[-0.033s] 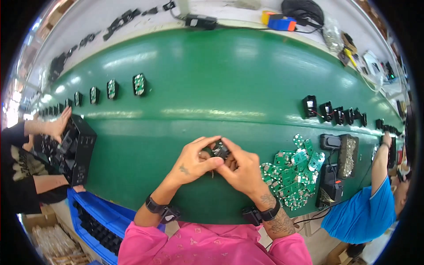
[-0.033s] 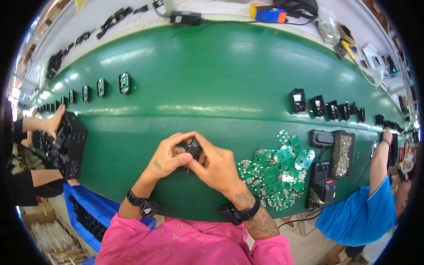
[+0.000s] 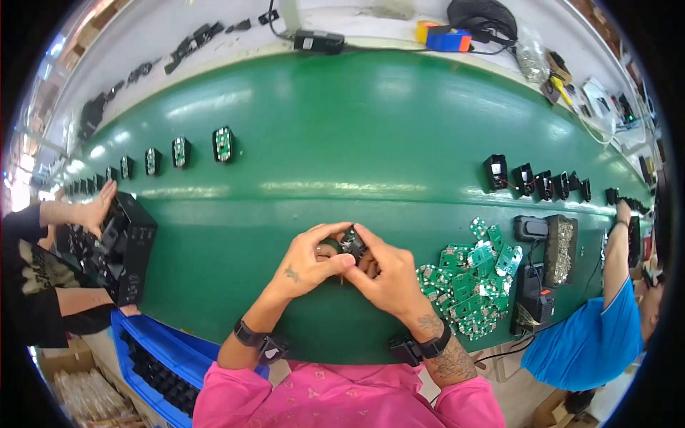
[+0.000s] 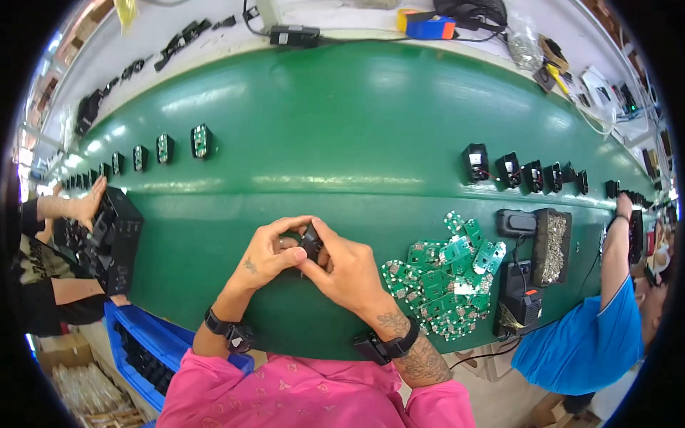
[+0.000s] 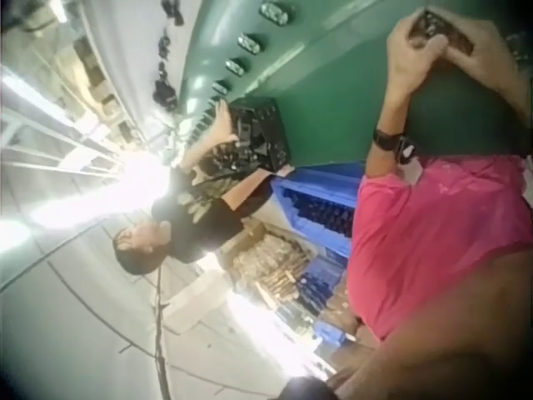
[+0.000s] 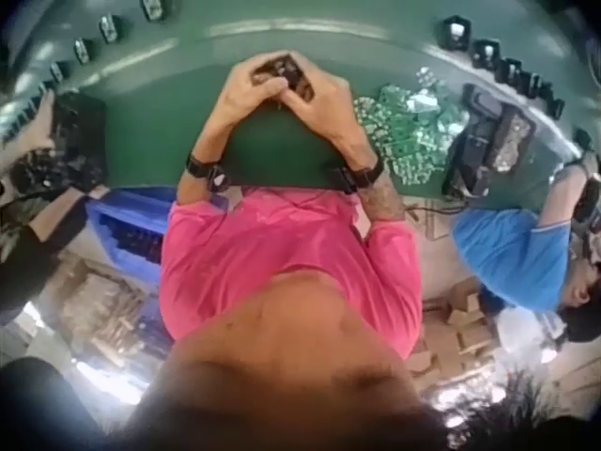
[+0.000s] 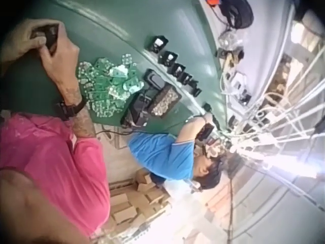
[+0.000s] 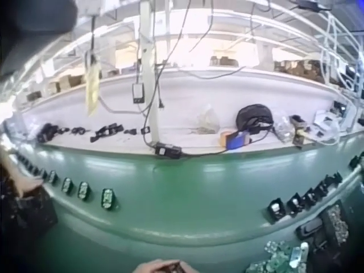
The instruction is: The person picks up a black plastic housing and a green circuit board, fits the board into the housing, and presses them together by hand. They then place the assembled unit onto the green conveyor belt and repeat the process.
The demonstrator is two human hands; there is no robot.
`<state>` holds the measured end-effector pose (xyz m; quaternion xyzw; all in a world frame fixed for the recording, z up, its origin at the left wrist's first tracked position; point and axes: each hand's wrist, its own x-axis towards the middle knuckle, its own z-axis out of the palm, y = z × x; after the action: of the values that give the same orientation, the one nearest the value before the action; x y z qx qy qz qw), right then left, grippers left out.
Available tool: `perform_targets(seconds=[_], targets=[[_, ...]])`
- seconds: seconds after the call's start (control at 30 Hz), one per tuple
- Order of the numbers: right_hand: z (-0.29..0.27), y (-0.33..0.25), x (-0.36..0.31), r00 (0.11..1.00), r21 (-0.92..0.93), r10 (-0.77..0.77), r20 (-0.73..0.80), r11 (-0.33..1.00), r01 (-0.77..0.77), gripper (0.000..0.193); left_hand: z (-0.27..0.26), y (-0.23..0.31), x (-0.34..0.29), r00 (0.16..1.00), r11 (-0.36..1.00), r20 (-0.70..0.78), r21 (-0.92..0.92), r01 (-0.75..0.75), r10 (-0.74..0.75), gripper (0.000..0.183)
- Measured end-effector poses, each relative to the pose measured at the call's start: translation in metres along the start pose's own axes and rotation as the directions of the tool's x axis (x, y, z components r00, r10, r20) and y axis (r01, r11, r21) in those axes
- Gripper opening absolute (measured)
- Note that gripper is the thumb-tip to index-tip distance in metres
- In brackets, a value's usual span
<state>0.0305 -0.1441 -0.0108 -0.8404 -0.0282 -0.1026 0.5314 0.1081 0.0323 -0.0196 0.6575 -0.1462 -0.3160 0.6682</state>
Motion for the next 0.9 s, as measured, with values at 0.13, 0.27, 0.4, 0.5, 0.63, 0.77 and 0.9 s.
perform_targets(seconds=[0.13,0.27,0.4,0.5,0.63,0.77,0.9], targets=[[-0.002,0.007,-0.003,0.997,-0.042,0.072,-0.015,0.996,-0.072,0.049,-0.009,0.023,0.026,0.941,0.931,-0.245,0.335,-0.142,0.231,0.07],[-0.001,0.007,-0.007,1.0,-0.058,0.001,-0.019,0.998,-0.002,0.037,-0.059,0.042,0.068,0.835,0.676,-0.299,0.729,-0.112,0.461,0.072],[0.002,0.008,-0.007,0.998,-0.079,-0.051,-0.043,0.996,0.048,0.036,-0.098,0.045,0.09,0.832,0.405,-0.1,0.901,-0.158,0.546,0.073],[0.002,0.016,-0.012,0.986,-0.168,-0.107,-0.124,0.982,0.085,0.035,-0.096,0.056,0.096,0.873,0.198,0.035,0.969,-0.15,0.487,0.085],[0.013,0.016,-0.008,0.99,-0.178,-0.138,-0.012,0.975,0.133,0.025,-0.042,0.082,0.102,0.865,0.122,0.045,0.985,-0.121,0.5,0.088],[0.007,0.017,-0.014,0.982,-0.258,-0.184,0.03,0.948,0.185,0.021,0.072,0.087,0.146,0.887,0.272,0.38,0.852,-0.447,0.263,0.08],[0.033,0.036,-0.017,0.948,-0.306,-0.318,0.007,0.902,0.305,0.018,0.177,0.067,0.195,0.815,0.214,0.498,0.797,-0.565,0.297,0.09]])
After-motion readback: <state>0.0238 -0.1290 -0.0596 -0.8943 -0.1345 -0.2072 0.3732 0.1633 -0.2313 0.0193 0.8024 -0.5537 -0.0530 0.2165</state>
